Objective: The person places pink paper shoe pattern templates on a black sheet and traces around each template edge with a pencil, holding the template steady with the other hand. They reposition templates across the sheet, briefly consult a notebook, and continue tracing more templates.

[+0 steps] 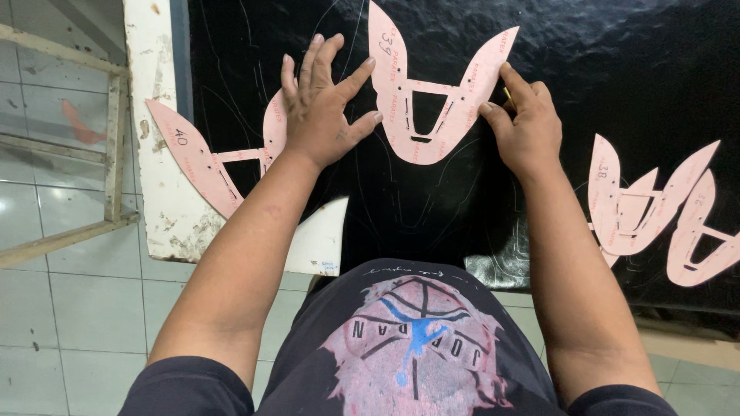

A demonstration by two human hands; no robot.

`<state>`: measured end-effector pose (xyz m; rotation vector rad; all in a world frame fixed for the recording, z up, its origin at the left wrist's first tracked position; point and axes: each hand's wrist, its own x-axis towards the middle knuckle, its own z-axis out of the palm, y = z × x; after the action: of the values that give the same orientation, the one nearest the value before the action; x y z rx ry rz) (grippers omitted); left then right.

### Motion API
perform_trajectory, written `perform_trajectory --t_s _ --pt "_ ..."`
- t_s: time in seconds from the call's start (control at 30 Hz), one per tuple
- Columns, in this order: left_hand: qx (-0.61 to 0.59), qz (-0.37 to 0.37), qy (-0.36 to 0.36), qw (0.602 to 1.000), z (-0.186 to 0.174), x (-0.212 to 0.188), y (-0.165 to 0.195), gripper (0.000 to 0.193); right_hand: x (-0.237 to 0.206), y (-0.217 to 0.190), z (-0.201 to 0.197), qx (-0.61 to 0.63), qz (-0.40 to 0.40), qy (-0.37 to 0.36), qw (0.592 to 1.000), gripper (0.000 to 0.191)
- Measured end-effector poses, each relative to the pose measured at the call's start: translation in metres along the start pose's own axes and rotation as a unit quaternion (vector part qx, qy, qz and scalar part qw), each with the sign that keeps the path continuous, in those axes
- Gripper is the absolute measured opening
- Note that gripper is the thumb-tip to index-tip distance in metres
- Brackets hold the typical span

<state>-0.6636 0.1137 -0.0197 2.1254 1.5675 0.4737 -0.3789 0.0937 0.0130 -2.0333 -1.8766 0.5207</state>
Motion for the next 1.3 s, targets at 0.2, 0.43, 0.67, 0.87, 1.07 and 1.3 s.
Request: perform_trajectory --t_s 0.2,0.43,0.67,0.87,1.07,1.3 --pt "-0.003 -0.001 0.003 1.000 -0.0003 0.0003 0.0000 0.063 -0.0003 -0.0017 -0.0003 0.000 0.003 -0.002 1.000 0.059" --pt "0.009 0.001 -0.013 1.000 -0.0009 0.0014 0.0005 0.064 -0.0001 -0.0041 -0.0012 -0.018 0.017 -0.008 1.000 0.060" --pt "0.034 0.007 -0.021 0.999 0.0005 0.0020 0.0004 0.066 -0.0008 -0.0053 -0.0015 -0.011 0.007 0.000 1.000 0.059" --pt "0.033 0.006 -0.020 0.999 0.0004 0.0011 0.0003 0.066 -0.0003 -0.0049 -0.0011 -0.008 0.007 -0.003 1.000 0.059" --pt "0.026 0.005 -0.008 1.000 0.0000 0.0012 0.0012 0.064 -0.0010 -0.0032 0.0000 -0.006 -0.002 0.004 1.000 0.059" --pt "0.033 0.000 -0.009 0.999 0.0010 0.0027 0.0002 0.063 -0.0009 -0.0031 0.0006 -0.002 0.001 0.003 1.000 0.059"
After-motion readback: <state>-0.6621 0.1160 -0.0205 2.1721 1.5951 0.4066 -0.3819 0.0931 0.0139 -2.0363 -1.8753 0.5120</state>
